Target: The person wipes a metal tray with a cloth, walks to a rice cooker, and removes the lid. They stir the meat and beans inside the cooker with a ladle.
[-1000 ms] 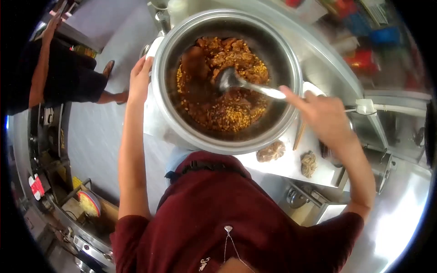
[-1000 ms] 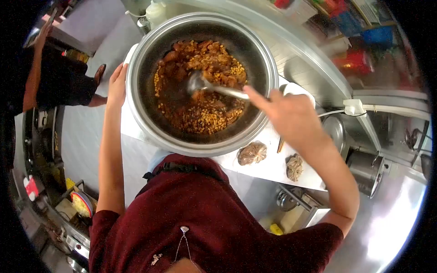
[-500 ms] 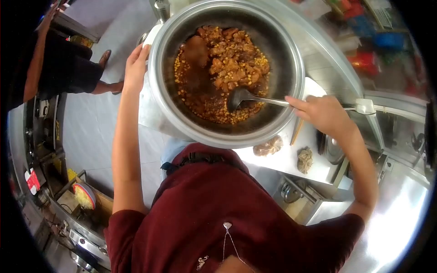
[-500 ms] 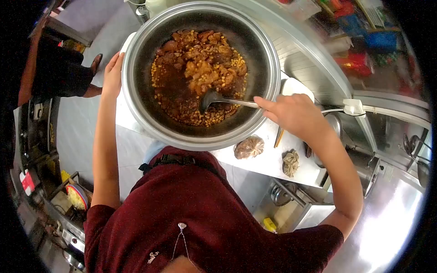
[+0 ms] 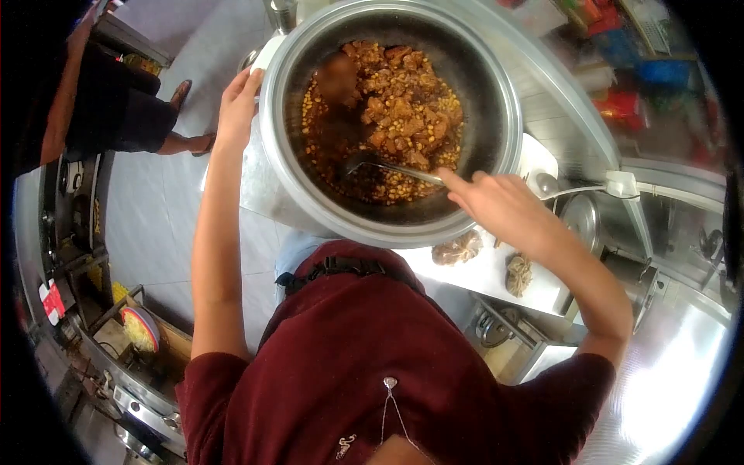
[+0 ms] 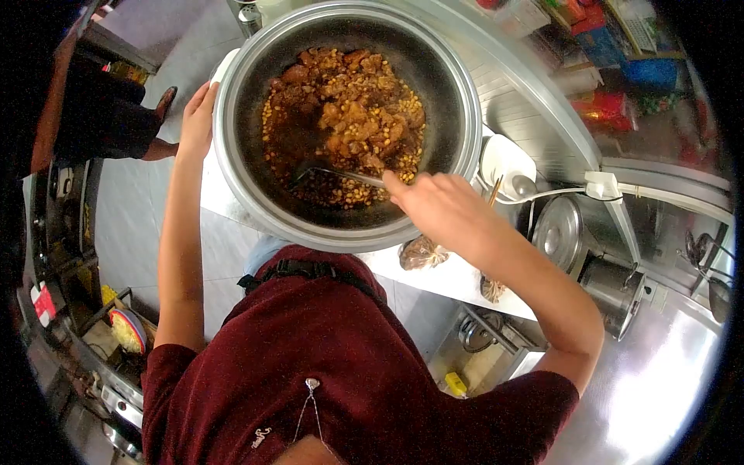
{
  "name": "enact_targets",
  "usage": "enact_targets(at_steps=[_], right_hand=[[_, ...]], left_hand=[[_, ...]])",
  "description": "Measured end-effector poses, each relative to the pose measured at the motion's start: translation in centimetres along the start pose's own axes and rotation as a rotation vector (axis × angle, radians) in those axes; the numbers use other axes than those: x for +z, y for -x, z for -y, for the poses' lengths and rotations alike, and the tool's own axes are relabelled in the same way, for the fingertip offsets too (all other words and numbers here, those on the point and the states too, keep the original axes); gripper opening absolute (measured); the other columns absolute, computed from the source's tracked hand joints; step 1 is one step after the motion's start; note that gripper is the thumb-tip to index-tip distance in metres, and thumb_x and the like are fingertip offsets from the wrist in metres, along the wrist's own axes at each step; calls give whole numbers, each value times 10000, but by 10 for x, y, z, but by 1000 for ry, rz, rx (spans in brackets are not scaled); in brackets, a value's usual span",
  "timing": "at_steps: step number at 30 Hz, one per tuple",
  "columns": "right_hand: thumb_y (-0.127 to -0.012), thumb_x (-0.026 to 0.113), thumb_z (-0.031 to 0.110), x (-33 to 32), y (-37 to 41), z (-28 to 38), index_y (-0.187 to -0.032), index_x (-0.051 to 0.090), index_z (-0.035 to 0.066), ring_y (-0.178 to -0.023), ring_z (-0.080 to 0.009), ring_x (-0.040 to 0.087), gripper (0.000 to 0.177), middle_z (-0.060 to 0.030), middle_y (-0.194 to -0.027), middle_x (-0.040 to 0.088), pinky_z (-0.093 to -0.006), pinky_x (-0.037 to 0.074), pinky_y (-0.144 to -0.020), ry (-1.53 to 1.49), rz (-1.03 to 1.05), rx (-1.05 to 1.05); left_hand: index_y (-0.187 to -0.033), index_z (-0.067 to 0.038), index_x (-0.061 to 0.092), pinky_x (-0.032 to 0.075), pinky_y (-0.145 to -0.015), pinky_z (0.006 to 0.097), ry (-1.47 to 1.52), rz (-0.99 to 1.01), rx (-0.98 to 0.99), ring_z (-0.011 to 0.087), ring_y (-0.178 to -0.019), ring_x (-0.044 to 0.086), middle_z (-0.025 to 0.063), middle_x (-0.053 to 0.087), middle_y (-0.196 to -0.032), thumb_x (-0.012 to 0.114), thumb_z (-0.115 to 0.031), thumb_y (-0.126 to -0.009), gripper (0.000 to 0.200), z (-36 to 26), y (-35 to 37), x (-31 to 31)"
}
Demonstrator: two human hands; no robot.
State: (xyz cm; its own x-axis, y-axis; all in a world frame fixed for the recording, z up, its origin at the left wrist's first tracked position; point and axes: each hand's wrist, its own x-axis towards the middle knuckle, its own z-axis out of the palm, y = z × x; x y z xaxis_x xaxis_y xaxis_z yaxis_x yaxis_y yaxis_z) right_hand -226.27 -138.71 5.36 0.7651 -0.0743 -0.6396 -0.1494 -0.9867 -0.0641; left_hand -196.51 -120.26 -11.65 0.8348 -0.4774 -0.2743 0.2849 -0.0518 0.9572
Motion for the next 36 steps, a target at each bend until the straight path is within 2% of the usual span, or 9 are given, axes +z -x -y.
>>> enact_targets(at_steps=[5, 9, 12, 13, 16, 22, 25, 29, 36], right_hand=[[-908, 417, 186, -5, -20, -22, -1037, 521, -16, -683, -282, 616, 261, -182, -706, 605, -389, 501, -646, -156, -171, -130], [-910, 433, 244, 4, -35, -10, -1025, 512, 5, -539, -339, 553, 276, -162, -635, 575, -410, 465, -550, -188, -15, 0], [-918, 397, 193, -14, -19, -6, -1050, 511, -47, -775, -306, 606, 297, -199, -792, 601, -400, 499, -692, -137, 239, 39], [-921, 398, 226, -11, -12, -13, -1019, 517, -35, -756, -300, 603, 304, -188, -748, 592, -405, 490, -690, -160, 175, 12], [-916, 405, 253, -35, 6, -25, -992, 521, 8, -739, -294, 604, 282, -183, -728, 582, -431, 465, -687, -397, 395, 226], [-908, 406, 247, -40, 80, -41, -986, 513, 78, -693, -343, 577, 215, -175, -700, 571, -450, 439, -631, -231, 270, 164], [-896, 421, 237, -32, 93, -32, -963, 512, 64, -694, -364, 559, 206, -181, -684, 566, -449, 439, -635, -190, 219, 297], [-872, 456, 227, -5, 74, -27, -947, 523, 44, -703, -369, 567, 208, -195, -684, 576, -465, 439, -638, -172, 82, 81], [-892, 435, 206, -11, 37, -8, -987, 526, 16, -722, -318, 605, 231, -175, -744, 605, -425, 467, -672, -125, 92, 1]], left_hand=[[-1201, -59, 509, 399, -761, 254, -36, -9, 18, 109, -887, 500, 24, 577, -983, 520, -307, -879, 406, -1, 0, 0], [-1197, -71, 514, 394, -779, 257, -22, -20, 20, 110, -903, 495, 22, 575, -990, 524, -303, -872, 399, -2, 2, 2], [-1194, -70, 515, 395, -779, 255, -14, -5, 23, 110, -907, 495, 24, 573, -997, 528, -308, -869, 404, -2, -1, -1], [-1194, -69, 515, 396, -778, 256, -14, -11, 21, 110, -905, 496, 23, 573, -996, 528, -307, -869, 402, -3, 1, 2], [-1196, -70, 514, 399, -784, 267, 19, 15, 19, 115, -900, 497, 23, 572, -986, 528, -310, -872, 404, 4, -1, -2], [-1207, -67, 504, 402, -791, 275, 22, 4, 22, 123, -897, 502, 35, 575, -995, 530, -312, -873, 415, 10, -12, -5], [-1209, -66, 502, 404, -794, 280, 13, -6, 21, 126, -904, 504, 36, 575, -1008, 532, -308, -872, 417, 12, -7, -4], [-1210, -67, 501, 405, -795, 286, 7, -6, 1, 131, -914, 505, 38, 575, -1015, 533, -311, -870, 420, 5, -4, -2], [-1205, -66, 505, 407, -791, 288, 10, -13, 1, 136, -916, 506, 42, 577, -1008, 528, -303, -873, 409, 5, -3, -1]])
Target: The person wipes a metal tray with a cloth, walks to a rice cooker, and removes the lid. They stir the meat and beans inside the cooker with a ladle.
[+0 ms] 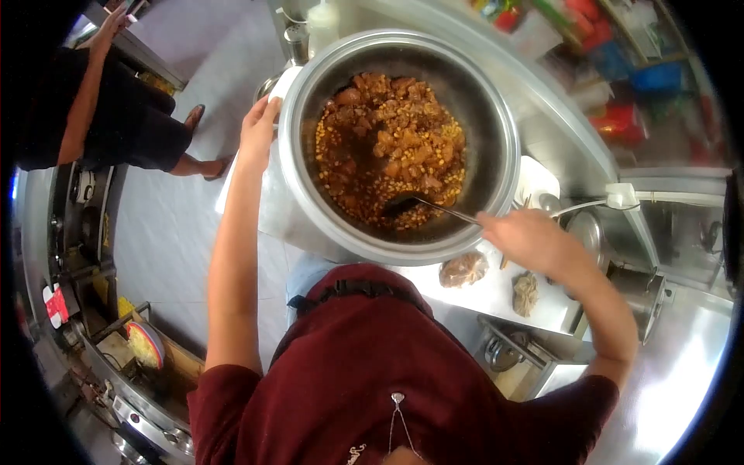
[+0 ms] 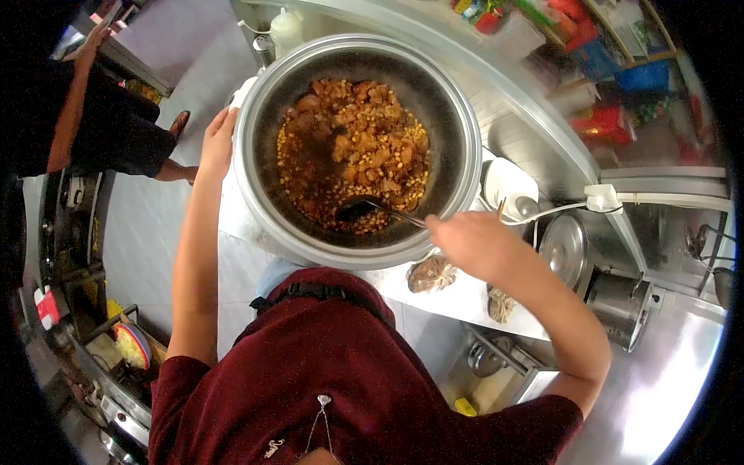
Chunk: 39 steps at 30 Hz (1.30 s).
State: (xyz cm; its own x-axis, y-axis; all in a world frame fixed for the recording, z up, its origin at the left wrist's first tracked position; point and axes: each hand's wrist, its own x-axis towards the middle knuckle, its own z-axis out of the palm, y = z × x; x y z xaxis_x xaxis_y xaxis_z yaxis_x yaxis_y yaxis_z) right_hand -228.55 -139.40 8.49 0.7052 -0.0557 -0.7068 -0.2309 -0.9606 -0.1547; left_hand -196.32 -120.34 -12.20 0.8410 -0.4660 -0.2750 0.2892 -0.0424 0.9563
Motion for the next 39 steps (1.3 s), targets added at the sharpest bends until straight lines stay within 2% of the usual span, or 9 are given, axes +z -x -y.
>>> enact_targets(at_steps=[3, 6, 7, 10, 15, 24, 29, 35, 39], right_hand=[[-887, 461, 192, 2, -18, 16, -1022, 521, 9, -630, -284, 610, 235, -140, -687, 595, -393, 485, -601, 39, -34, -62], [-868, 498, 184, -21, -3, 7, -1040, 523, 23, -599, -234, 604, 237, -110, -631, 566, -357, 480, -544, 77, -45, 94], [-840, 533, 157, -25, 2, 1, -1086, 524, 33, -548, -179, 586, 276, -72, -589, 537, -320, 461, -479, 163, -182, 126], [-834, 534, 148, -13, -7, -35, -1123, 517, 31, -517, -164, 567, 312, -51, -584, 535, -306, 450, -452, 524, -637, 16], [-670, 545, 16, 4, -44, -29, -1274, 426, 36, -559, -191, 584, 615, -86, -625, 556, -275, 464, -461, 626, -510, 43], [-697, 534, 16, 18, -91, -17, -1278, 391, -17, -553, -178, 577, 598, -85, -620, 575, -282, 474, -461, 552, -553, -83], [-857, 512, 258, -2, -61, -46, -1271, 442, 196, -569, -245, 571, 424, -86, -655, 570, -359, 468, -535, 244, -507, 78], [-868, 490, 219, -12, -15, -48, -1249, 457, 118, -593, -263, 583, 395, -115, -610, 574, -364, 470, -556, 255, -410, 163], [-861, 487, 165, 14, -43, -46, -1253, 450, 79, -585, -260, 578, 403, -122, -586, 556, -351, 461, -536, 416, -421, 190]], left_hand=[[-1209, -64, 499, 412, -772, 282, -28, -6, -3, 133, -892, 511, 41, 581, -995, 523, -294, -876, 405, -1, 0, 0], [-1208, -60, 495, 411, -753, 267, -26, 5, 8, 122, -861, 511, 37, 584, -988, 517, -297, -880, 406, -5, 1, 2], [-1206, -59, 496, 411, -750, 263, -18, 2, 15, 119, -859, 510, 36, 584, -989, 516, -298, -881, 404, -5, 2, 3], [-1203, -57, 498, 407, -742, 253, -24, -4, 19, 110, -860, 509, 31, 583, -993, 516, -303, -881, 405, -5, 5, 3], [-1197, -48, 501, 406, -728, 243, -15, -6, 7, 106, -867, 510, 27, 585, -996, 523, -300, -879, 407, -7, 6, 3], [-1198, -35, 498, 410, -748, 252, -22, -14, 22, 116, -912, 509, 40, 583, -1023, 549, -308, -864, 434, 0, 0, -1], [-1214, -42, 486, 411, -774, 271, -16, -4, 19, 133, -927, 507, 43, 578, -1030, 543, -314, -866, 446, -1, 0, 0], [-1219, -42, 482, 410, -782, 262, -32, -12, 13, 132, -915, 512, 43, 578, -1024, 532, -309, -872, 440, -10, 7, 5], [-1213, -42, 487, 411, -780, 254, 20, 41, 36, 128, -904, 516, 47, 576, -1027, 525, -301, -877, 426, -6, 5, 3]])
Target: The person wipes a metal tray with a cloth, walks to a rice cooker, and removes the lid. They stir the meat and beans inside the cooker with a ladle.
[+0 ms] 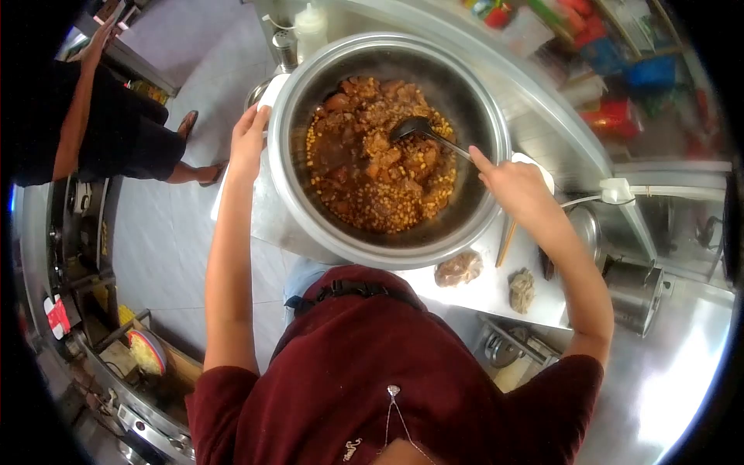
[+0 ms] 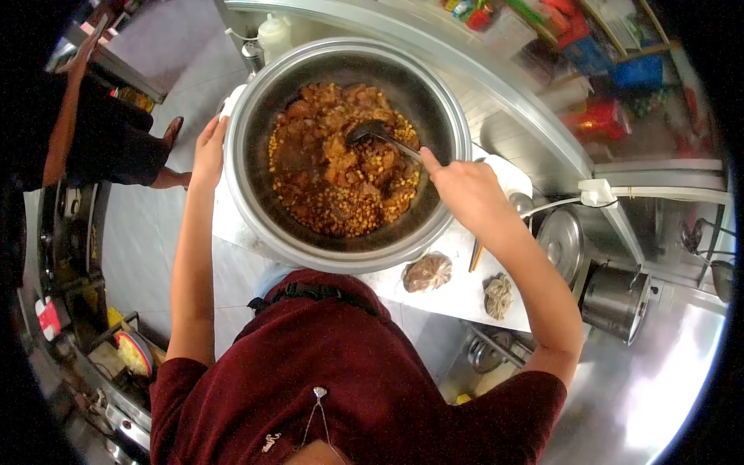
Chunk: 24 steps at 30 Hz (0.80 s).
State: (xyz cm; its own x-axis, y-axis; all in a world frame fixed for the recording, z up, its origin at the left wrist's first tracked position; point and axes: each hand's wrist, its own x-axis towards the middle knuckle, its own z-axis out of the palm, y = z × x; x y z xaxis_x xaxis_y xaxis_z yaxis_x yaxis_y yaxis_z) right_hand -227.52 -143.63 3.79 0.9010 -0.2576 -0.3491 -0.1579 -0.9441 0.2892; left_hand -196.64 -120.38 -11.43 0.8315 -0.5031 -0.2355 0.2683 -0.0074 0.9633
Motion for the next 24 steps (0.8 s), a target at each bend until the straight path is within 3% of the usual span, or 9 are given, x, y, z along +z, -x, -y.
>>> enact_targets(at_steps=[9, 12, 15, 19, 21, 24], right_hand=[[-890, 469, 245, -8, 22, -18, -1271, 440, 134, -585, -277, 565, 398, -129, -559, 531, -385, 469, -591, -343, 51, 121], [-903, 448, 257, -19, 18, 1, -1282, 426, 138, -575, -273, 560, 397, -122, -564, 535, -398, 470, -611, -452, 242, 127], [-910, 436, 272, -14, 9, 16, -1292, 411, 139, -562, -269, 558, 405, -124, -576, 539, -407, 471, -617, -518, 257, 45], [-897, 461, 274, -9, 13, 21, -1271, 431, 130, -560, -280, 568, 402, -131, -605, 553, -405, 472, -585, -396, 61, -69], [-893, 466, 254, -22, 17, 13, -1256, 444, 120, -595, -291, 588, 388, -142, -637, 576, -403, 471, -577, -406, 82, 26], [-898, 455, 237, -14, 22, 0, -1268, 425, 105, -636, -283, 597, 394, -155, -655, 587, -398, 469, -585, -355, 76, 111]], left_hand=[[-1204, -41, 494, 413, -785, 271, -5, -7, -11, 129, -925, 504, 49, 573, -1011, 519, -299, -880, 415, 0, 0, -1], [-1200, -44, 498, 413, -778, 271, -15, 1, 16, 125, -904, 507, 43, 575, -996, 515, -295, -882, 406, -1, 1, -1], [-1197, -45, 501, 414, -773, 272, -26, -39, -27, 121, -889, 507, 41, 575, -990, 513, -294, -883, 401, -6, 5, 3], [-1213, -41, 485, 416, -768, 274, -13, 15, -23, 119, -883, 514, 44, 582, -977, 517, -303, -881, 424, -2, 1, -2], [-1228, -35, 468, 416, -771, 273, -72, -69, -59, 121, -882, 516, 45, 585, -975, 526, -311, -875, 451, -3, 2, 0], [-1243, -30, 450, 416, -776, 269, -63, -37, -44, 126, -896, 515, 47, 582, -996, 536, -319, -868, 481, -1, 0, -2]])
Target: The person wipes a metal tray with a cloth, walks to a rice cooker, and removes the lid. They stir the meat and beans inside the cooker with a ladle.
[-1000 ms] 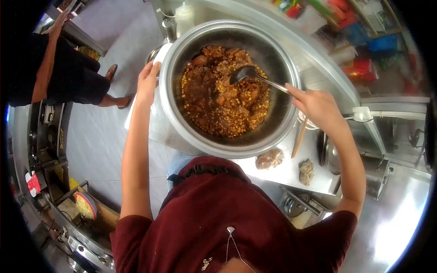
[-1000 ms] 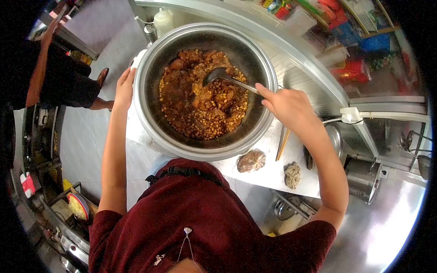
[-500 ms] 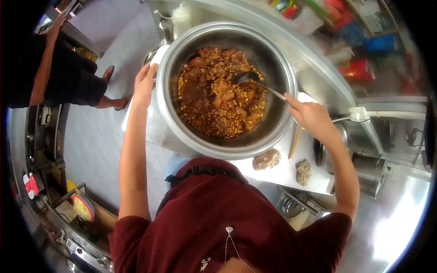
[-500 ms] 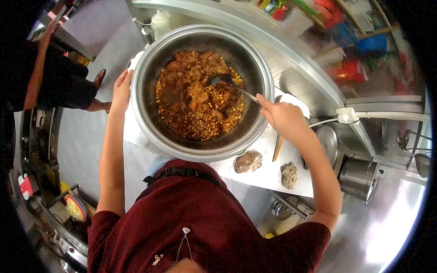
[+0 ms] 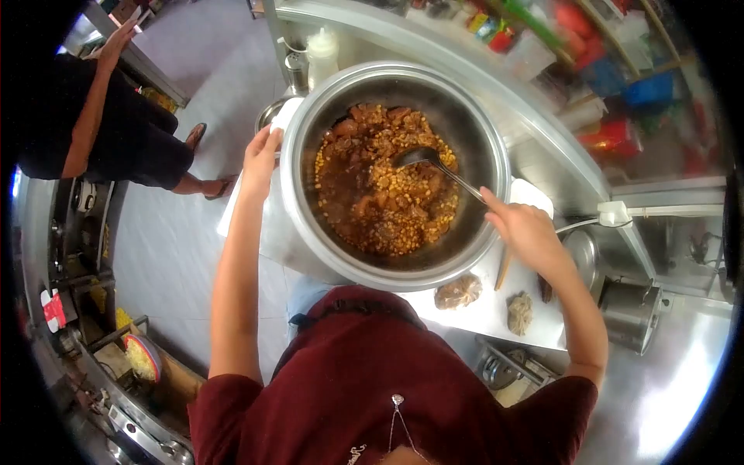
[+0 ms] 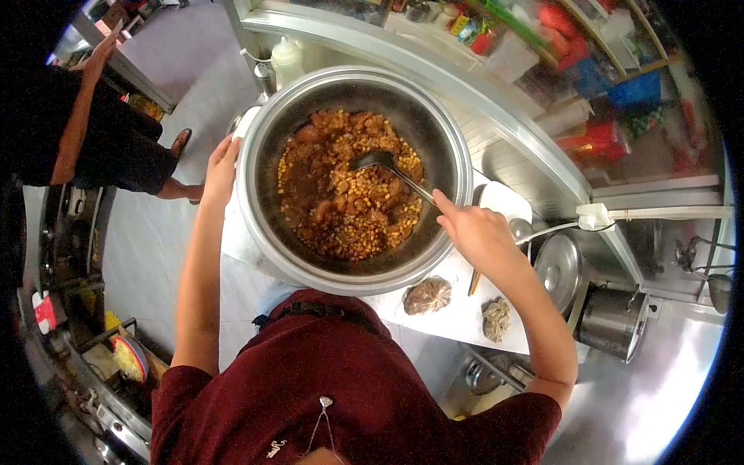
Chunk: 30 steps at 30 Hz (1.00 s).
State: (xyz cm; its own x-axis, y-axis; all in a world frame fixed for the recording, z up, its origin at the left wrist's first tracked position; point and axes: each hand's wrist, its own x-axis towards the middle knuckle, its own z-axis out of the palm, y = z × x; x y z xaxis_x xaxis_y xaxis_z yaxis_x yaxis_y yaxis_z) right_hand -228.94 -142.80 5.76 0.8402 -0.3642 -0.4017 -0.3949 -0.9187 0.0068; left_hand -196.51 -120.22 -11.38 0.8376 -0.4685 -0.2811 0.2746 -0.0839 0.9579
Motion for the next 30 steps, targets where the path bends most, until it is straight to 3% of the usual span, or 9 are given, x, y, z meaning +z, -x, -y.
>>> enact_targets(at_steps=[3, 7, 10, 13, 14, 18, 21, 25, 30], right_hand=[[-893, 464, 222, 22, -16, 5, -1289, 393, 92, -620, -276, 591, 422, -152, -632, 571, -403, 467, -567, -20, -7, -19], [-910, 430, 197, 22, -40, 43, -1302, 371, 69, -562, -228, 554, 416, -107, -586, 514, -354, 462, -554, -46, 180, -49], [-911, 432, 253, 37, -60, 44, -1290, 407, 129, -580, -263, 584, 400, -126, -591, 552, -381, 467, -540, -49, 69, -124], [-908, 439, 249, 8, -42, 30, -1287, 410, 127, -591, -256, 590, 400, -123, -612, 568, -379, 473, -554, -119, 82, -33], [-915, 422, 204, 4, -33, 20, -1302, 382, 70, -560, -228, 562, 411, -113, -590, 529, -348, 469, -547, -141, 30, -59], [-908, 433, 225, -2, -2, 7, -1279, 407, 54, -635, -299, 606, 410, -184, -625, 583, -396, 484, -609, -7, 68, 104], [-903, 442, 227, 19, -5, 10, -1292, 393, 57, -632, -307, 606, 427, -176, -615, 581, -406, 484, -636, -27, 63, 58], [-813, 423, 19, 29, -16, 16, -1310, 341, -13, -726, -301, 608, 505, -202, -721, 591, -391, 490, -666, 45, 20, 30], [-719, 439, -71, 18, -23, 31, -1305, 296, -84, -756, -298, 604, 604, -211, -766, 595, -375, 493, -688, 20, 119, 17]], left_hand=[[-1242, -46, 455, 414, -764, 261, 10, 4, 4, 116, -896, 513, 39, 582, -995, 534, -314, -869, 466, 7, -4, -2], [-1228, -62, 476, 416, -757, 263, 26, 39, 25, 112, -896, 514, 29, 584, -993, 525, -303, -876, 430, 5, -3, -1], [-1214, -63, 492, 417, -749, 263, 21, 44, 22, 111, -892, 515, 25, 585, -989, 523, -299, -878, 412, 2, 2, 0], [-1208, -63, 498, 420, -741, 258, 12, 13, 16, 111, -883, 517, 26, 587, -982, 521, -297, -880, 404, 2, 1, 0], [-1209, -62, 496, 420, -741, 257, 10, 9, 19, 111, -882, 518, 26, 587, -983, 521, -297, -880, 405, 2, 0, 0], [-1214, -60, 487, 421, -738, 251, 15, 16, 15, 106, -890, 520, 25, 584, -999, 513, -291, -886, 401, 0, 1, 1], [-1216, -56, 482, 420, -738, 244, 69, 46, 23, 100, -900, 519, 25, 582, -1016, 506, -289, -892, 399, 1, 0, 1], [-1222, -48, 477, 423, -753, 245, 11, -2, 14, 104, -918, 521, 33, 580, -1042, 504, -287, -894, 407, 3, -2, -1], [-1223, -35, 474, 422, -760, 241, 36, -13, 32, 110, -933, 522, 38, 579, -1049, 510, -292, -893, 420, 3, 0, 1]])
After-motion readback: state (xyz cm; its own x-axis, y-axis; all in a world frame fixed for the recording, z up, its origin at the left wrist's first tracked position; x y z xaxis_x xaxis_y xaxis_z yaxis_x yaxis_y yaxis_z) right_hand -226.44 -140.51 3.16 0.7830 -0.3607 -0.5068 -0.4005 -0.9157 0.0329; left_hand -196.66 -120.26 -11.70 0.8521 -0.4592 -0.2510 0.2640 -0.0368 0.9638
